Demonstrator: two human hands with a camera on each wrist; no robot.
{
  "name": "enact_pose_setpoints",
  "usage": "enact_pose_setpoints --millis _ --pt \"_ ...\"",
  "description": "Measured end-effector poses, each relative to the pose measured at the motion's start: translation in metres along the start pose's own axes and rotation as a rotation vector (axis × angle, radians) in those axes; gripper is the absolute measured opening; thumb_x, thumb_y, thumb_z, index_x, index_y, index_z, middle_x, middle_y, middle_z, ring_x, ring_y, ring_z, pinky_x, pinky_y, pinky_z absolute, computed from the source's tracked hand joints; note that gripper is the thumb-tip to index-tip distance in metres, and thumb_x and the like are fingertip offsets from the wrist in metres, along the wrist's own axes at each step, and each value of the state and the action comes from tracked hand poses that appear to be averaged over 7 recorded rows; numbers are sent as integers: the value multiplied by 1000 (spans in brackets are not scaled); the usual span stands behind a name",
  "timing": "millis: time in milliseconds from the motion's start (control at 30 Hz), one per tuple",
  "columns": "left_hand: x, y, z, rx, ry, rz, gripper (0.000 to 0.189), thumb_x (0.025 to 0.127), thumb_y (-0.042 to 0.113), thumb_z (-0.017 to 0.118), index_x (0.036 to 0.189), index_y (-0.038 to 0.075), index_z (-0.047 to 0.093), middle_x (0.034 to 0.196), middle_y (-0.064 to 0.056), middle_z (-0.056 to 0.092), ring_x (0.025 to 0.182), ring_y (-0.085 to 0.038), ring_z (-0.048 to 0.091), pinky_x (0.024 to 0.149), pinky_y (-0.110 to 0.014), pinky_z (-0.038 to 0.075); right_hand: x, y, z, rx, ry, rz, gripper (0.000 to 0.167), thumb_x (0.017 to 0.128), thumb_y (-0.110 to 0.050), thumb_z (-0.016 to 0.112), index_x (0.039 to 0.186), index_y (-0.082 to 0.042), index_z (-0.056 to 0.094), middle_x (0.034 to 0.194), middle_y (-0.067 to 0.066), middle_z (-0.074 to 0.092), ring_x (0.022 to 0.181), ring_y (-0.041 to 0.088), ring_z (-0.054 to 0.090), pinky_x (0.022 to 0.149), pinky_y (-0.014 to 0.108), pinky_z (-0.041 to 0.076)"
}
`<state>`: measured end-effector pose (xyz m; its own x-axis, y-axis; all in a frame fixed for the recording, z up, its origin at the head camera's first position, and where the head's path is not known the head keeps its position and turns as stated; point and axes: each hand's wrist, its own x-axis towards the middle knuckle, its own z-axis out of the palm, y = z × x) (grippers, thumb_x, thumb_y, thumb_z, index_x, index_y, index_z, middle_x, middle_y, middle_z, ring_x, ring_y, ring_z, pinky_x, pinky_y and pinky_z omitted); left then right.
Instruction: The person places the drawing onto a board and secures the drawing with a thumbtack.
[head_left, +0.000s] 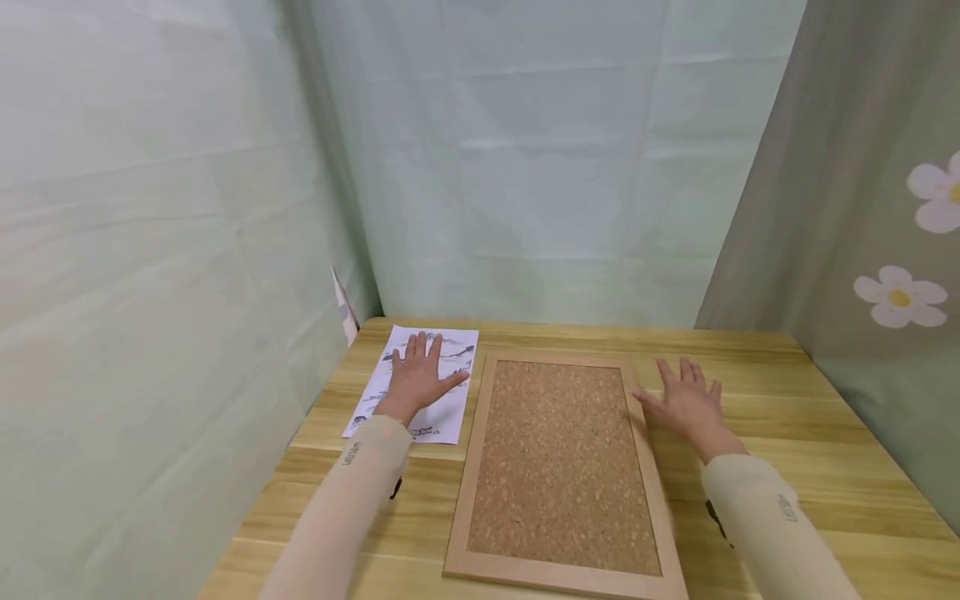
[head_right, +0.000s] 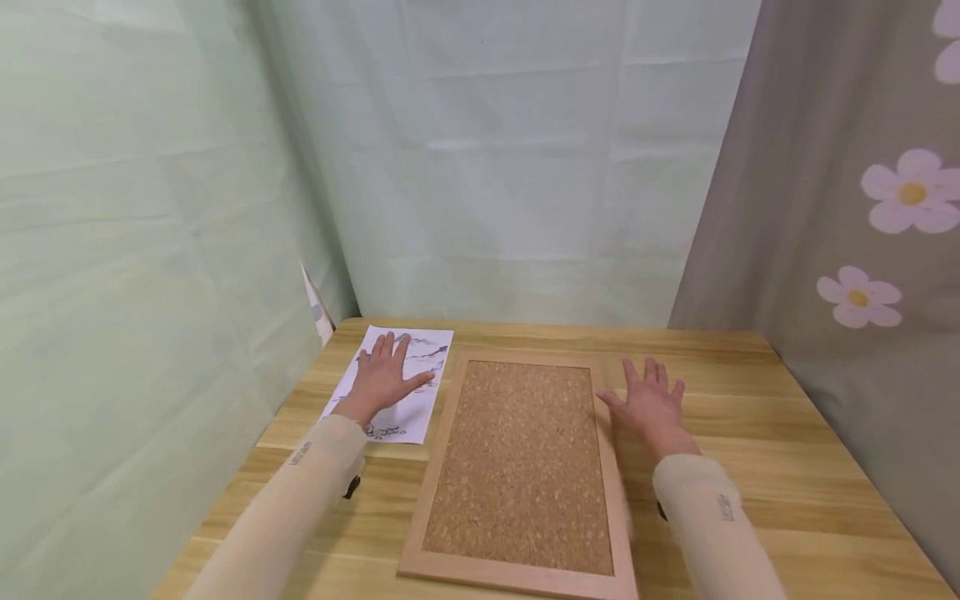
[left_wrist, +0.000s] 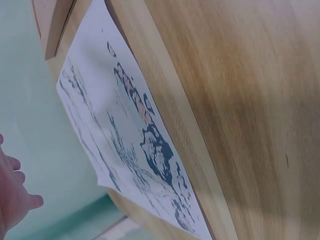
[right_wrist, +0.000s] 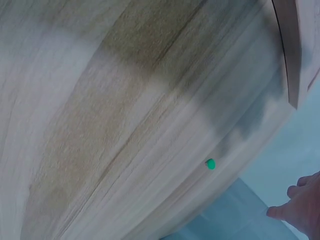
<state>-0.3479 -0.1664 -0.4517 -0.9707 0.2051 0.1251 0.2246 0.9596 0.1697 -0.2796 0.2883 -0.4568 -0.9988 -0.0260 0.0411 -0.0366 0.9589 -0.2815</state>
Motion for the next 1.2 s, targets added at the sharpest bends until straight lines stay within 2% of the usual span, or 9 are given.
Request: enact_pose_setpoints --millis 133,267,467,600,733,867,1000,1100,1200 --pt "0 -4 -3 2 23 -3 100 90 73 47 159 5 19 161 -27 12 148 -44 9 111 -68 14 0 2 -3 13 -4 12 91 97 -62 46 157 0 17 155 40 2 140 59 4 104 77 0" --pt "0 -10 -4 -40 52 0 100 90 73 48 157 4 22 159 -29 17 147 -45 12 110 -69 15 -1 5 -6 27 -3 22 91 97 -62 47 157 0 16 154 40 2 139 60 5 104 77 1" --pt "-1 -17 -6 -93 37 -33 104 88 76 47 158 4 20 159 -30 15 147 -45 13 111 -67 16 -3 9 -10 62 0 35 92 97 -61 48 156 1 16 154 41 2 138 61 5 104 76 1" --pt "-2 -22 -9 -129 42 -52 100 91 70 51 157 2 20 158 -31 19 146 -46 16 110 -68 17 -4 12 -12 77 -3 44 95 96 -65 45 157 2 14 153 42 3 138 61 5 105 76 2" --pt "-4 -27 -11 -143 44 -80 98 93 66 52 157 -1 19 155 -32 24 143 -48 21 109 -68 20 -6 16 -12 80 -6 48 97 96 -68 42 156 3 13 153 42 4 137 61 7 106 75 5" --pt "-7 -34 -14 -158 48 -113 98 94 65 51 156 -3 18 153 -34 26 140 -51 25 106 -68 26 -8 21 -14 77 16 44 92 98 -61 45 155 5 17 151 44 8 136 63 12 105 74 13" --pt "-9 -44 -15 -224 52 -156 98 94 63 52 156 -4 17 155 -33 25 141 -52 23 106 -69 25 -9 25 -15 99 35 51 92 99 -62 43 154 8 18 150 45 10 132 65 17 102 75 20" --pt "-12 -52 -15 -292 55 -189 96 94 61 53 157 -2 16 156 -31 24 142 -51 21 107 -69 22 -11 27 -17 132 36 69 96 98 -66 39 154 7 16 149 45 10 131 66 18 100 75 22" --pt "-15 -57 -16 -341 66 -208 95 94 61 54 157 0 18 155 -33 25 140 -53 22 105 -71 23 -12 28 -19 163 37 87 94 99 -64 40 154 8 15 149 45 11 132 65 18 100 75 23"
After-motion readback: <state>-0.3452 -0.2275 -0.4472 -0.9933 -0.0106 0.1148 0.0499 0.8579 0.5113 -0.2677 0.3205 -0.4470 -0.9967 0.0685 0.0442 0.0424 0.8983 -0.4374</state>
